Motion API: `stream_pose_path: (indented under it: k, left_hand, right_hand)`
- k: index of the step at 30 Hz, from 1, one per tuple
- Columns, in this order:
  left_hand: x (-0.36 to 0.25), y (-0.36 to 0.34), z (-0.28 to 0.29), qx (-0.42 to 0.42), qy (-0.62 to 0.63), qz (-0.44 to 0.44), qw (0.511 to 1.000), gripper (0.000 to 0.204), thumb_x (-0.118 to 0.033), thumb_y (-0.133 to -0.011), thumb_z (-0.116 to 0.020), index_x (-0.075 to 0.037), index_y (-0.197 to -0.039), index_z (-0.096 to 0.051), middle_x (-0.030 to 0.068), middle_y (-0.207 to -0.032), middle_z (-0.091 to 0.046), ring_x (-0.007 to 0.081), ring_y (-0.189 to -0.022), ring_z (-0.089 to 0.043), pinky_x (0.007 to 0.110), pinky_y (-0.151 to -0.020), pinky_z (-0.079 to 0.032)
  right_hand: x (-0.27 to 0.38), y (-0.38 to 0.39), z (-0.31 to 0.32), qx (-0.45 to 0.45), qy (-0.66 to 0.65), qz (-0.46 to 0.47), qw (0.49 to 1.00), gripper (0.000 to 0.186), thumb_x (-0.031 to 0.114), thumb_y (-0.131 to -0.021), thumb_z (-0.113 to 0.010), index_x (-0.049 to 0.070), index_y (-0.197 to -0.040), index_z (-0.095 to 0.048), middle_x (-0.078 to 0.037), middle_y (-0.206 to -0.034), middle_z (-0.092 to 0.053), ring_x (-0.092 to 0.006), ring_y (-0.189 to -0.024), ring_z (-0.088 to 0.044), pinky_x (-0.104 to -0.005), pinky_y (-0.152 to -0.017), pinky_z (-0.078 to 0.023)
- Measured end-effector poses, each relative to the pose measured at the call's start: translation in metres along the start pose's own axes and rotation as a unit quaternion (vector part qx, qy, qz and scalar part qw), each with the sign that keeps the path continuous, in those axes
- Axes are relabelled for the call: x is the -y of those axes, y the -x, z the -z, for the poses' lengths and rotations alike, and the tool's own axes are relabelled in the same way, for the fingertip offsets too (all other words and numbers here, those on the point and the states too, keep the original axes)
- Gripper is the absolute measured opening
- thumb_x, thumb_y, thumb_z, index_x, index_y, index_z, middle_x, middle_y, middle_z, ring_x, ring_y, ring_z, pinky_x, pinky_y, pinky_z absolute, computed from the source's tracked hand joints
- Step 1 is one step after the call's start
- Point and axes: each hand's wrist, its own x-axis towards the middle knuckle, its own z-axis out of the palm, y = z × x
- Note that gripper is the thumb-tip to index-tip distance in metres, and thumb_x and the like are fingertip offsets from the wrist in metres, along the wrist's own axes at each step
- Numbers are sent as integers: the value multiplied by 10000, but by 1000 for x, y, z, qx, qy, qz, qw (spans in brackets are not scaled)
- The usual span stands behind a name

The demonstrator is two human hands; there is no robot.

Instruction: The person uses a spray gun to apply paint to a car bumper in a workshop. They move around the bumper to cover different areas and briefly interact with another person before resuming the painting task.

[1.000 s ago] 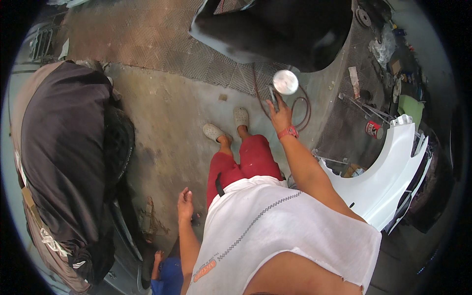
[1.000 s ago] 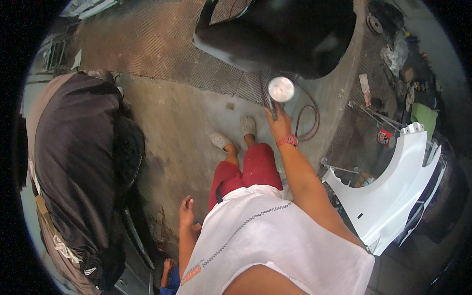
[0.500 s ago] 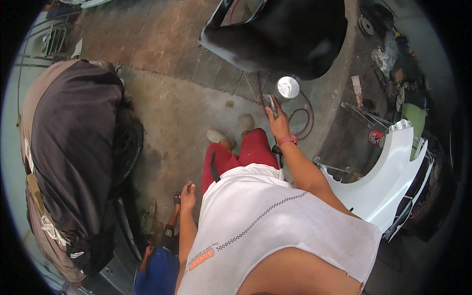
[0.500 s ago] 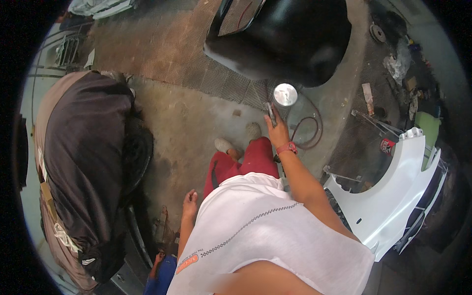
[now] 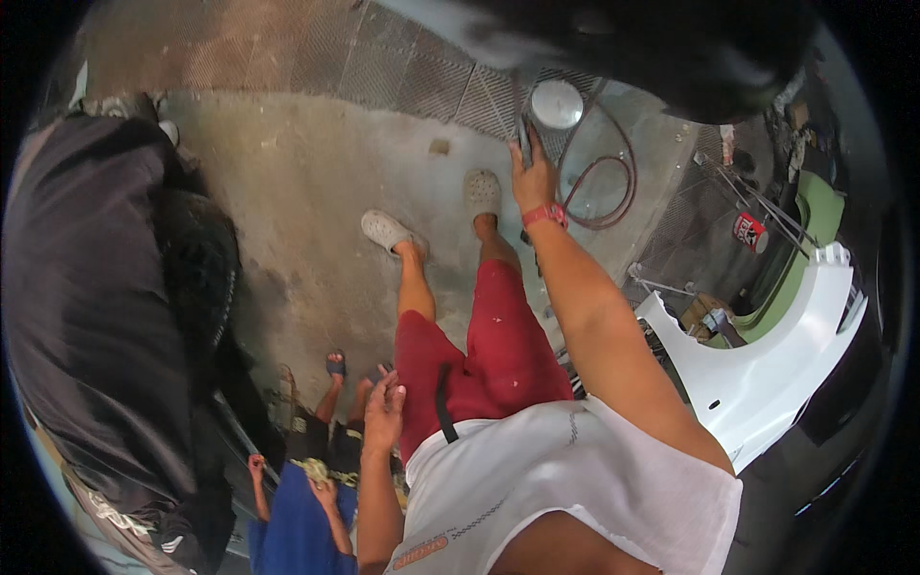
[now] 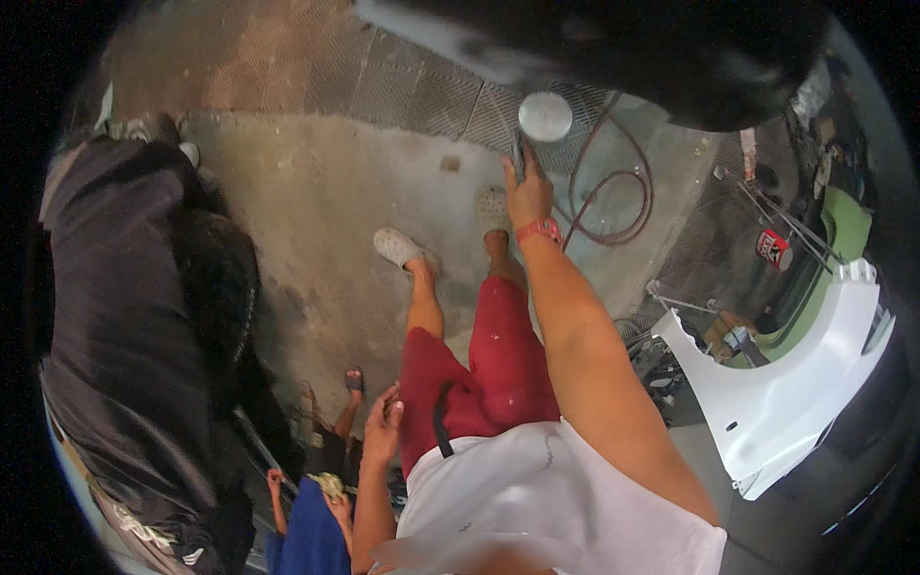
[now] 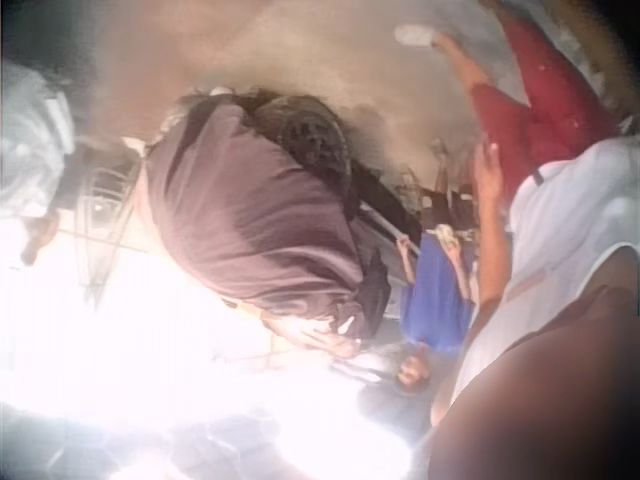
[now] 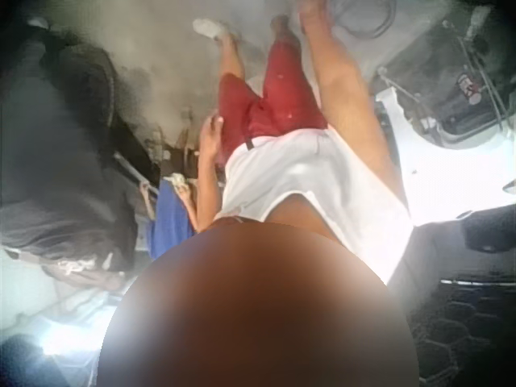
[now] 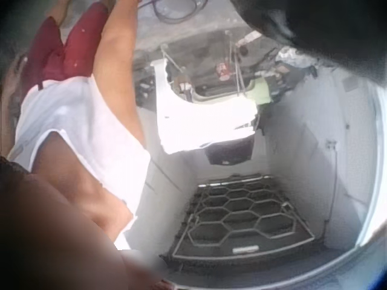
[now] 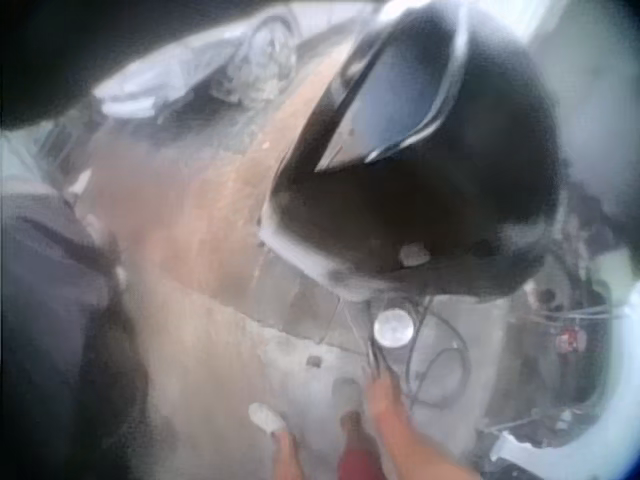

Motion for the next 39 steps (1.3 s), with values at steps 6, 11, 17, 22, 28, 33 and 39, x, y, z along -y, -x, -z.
stream_pose_path:
  k: [6,11,17,22,28,33,39]
  left_hand:
    - [70,-7,30,-25,-20,83,996,477,-271,-1083,-616,-16,-1481,-552,218,-1400,-660,286,-1296,-646,409,-1109,-498]
    - [118,-2,45,-31,2,108,994,471,-268,-1089,-603,-23,-1488,-549,225,-1417,-650,288,-1293,-643,396,-1113,-490]
    - [121,-6,55,-13,39,65,997,462,-243,-1092,-591,-14,-1490,-544,228,-1431,-640,293,-1311,-633,392,-1128,-478]
    - [98,-14,65,-26,65,11,997,447,-227,-1098,-573,-13,-1489,-543,220,-1439,-635,295,-1321,-625,388,-1126,-476]
    - [94,-13,89,-37,43,48,997,438,-217,-1102,-564,-14,-1490,-543,222,-1456,-622,291,-1347,-607,384,-1135,-468]
    - [109,-8,101,-42,33,74,996,453,-238,-1103,-565,-29,-1504,-538,217,-1473,-615,292,-1354,-604,381,-1136,-470]
    - [112,-7,101,-16,57,94,994,481,-260,-1102,-566,-42,-1528,-520,190,-1483,-617,282,-1360,-600,390,-1145,-467]
  right_hand:
    - [32,-25,-62,59,-40,-19,997,590,431,-1018,-663,139,-1521,-564,-306,-1348,-654,-500,-1183,-651,-537,-969,-536]
    - [49,-5,-31,9,-24,-43,999,597,420,-1032,-647,83,-1518,-553,-306,-1366,-648,-500,-1246,-624,-521,-1044,-501]
    - [67,20,12,-86,-30,-85,992,598,438,-1043,-621,33,-1481,-579,-316,-1373,-641,-496,-1273,-614,-500,-1060,-499]
    - [104,8,3,-70,-52,-8,996,614,448,-1042,-621,3,-1464,-585,-334,-1368,-635,-488,-1282,-613,-500,-1065,-497]
    - [160,-10,-33,29,-181,-5,983,638,439,-1052,-639,-57,-1449,-574,-131,-821,-736,-215,-730,-737,-341,-736,-578]
    - [167,2,-25,-65,-164,-77,981,528,399,-1069,-634,-42,-1359,-616,-63,-742,-669,-170,-630,-662,-324,-643,-543]
    - [166,35,-1,-173,-221,-151,948,577,419,-1065,-617,9,-1469,-575,-220,-967,-749,-234,-699,-711,-369,-697,-576]
